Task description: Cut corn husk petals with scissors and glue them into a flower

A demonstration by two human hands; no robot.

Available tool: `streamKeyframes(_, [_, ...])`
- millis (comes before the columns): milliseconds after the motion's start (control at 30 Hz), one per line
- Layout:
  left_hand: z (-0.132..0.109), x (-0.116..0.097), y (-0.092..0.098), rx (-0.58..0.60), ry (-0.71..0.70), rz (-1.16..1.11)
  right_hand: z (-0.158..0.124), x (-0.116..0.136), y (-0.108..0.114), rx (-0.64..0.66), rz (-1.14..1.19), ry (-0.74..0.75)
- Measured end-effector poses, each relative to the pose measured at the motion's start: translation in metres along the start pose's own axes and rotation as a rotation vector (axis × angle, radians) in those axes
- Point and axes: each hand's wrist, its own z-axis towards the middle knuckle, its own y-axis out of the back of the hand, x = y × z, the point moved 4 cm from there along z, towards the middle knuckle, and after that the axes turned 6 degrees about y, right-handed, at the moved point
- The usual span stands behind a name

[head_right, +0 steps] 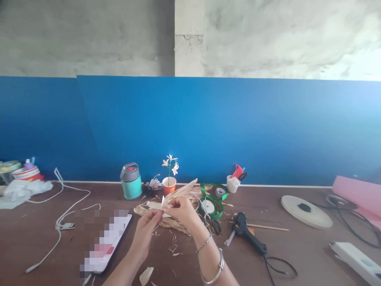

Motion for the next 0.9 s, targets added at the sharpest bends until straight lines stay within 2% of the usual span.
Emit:
streamKeyframes(233, [0.004,0.004,0.003,0.009,-0.028,0.067,-0.001,0.004,0.005,-0.003,-0.001,-0.055])
streamKeyframes(467, [0.004,0.005,-0.001,0.071,-0.014,-0.048,-0.001,0.007,0.005,0.013,0.016,-0.032])
streamKeyframes(900, [0.004,0.002,0.006,-0.023,-0.083,0.038,-0.004,0.012,0.004,0.06,-0.012,-0.015])
